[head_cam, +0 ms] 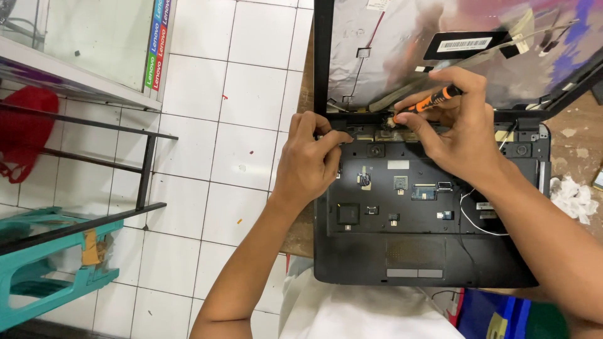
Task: The person uses a screwdriver to remove screws from the bezel of a disassembled laptop screen. They then use their hands to carefully detach the screen assembly from the laptop body.
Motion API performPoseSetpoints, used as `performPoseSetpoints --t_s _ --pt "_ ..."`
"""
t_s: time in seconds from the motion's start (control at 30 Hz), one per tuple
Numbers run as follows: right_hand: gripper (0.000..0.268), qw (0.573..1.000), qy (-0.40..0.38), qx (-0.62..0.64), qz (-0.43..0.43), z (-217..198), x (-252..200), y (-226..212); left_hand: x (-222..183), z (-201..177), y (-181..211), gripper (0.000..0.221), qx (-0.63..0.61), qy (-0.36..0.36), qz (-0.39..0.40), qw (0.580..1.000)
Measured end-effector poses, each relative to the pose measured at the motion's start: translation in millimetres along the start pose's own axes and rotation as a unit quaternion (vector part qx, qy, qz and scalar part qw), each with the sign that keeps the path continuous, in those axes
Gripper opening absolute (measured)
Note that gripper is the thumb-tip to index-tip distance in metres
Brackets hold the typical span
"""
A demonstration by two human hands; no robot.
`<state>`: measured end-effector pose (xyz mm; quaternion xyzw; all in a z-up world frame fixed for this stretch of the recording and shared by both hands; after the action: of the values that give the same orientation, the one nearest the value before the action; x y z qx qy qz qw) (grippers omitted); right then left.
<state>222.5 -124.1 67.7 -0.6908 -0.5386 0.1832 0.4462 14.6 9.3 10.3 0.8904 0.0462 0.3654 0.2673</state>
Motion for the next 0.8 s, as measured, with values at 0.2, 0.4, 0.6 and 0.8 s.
performPoseSetpoints --t_s 0.2,0.4,0.6,0.8 --pt "0.060 0.999 -0.021 -0.028 0.023 -1 2 -9 2 -3 2 0.023 -0.002 0.006 -0.005 1.000" --pt "0.051 0.965 -0.063 -0.225 0.118 -3 4 -13 3 -2 2 0.024 -0.002 0.010 -0.008 1.000" --pt "0.049 0.941 -0.050 -0.333 0.016 -8 15 -32 8 -3 10 0.023 0.081 0.035 0.070 0.994" --pt "0.030 0.938 -0.138 -0.317 0.033 -16 24 -45 42 -10 28 0.018 -0.101 0.076 0.055 0.990"
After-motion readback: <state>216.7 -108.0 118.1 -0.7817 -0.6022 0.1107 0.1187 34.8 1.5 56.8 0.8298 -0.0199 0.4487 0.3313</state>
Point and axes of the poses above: each hand's wrist, its own x-axis towards the middle knuckle, its own z-axis out of the palm, y = z × x, the point moved 2 cm from there along x, towards the middle knuckle, and after that the axes turned 14 degrees about z, right-handed, at the moved point
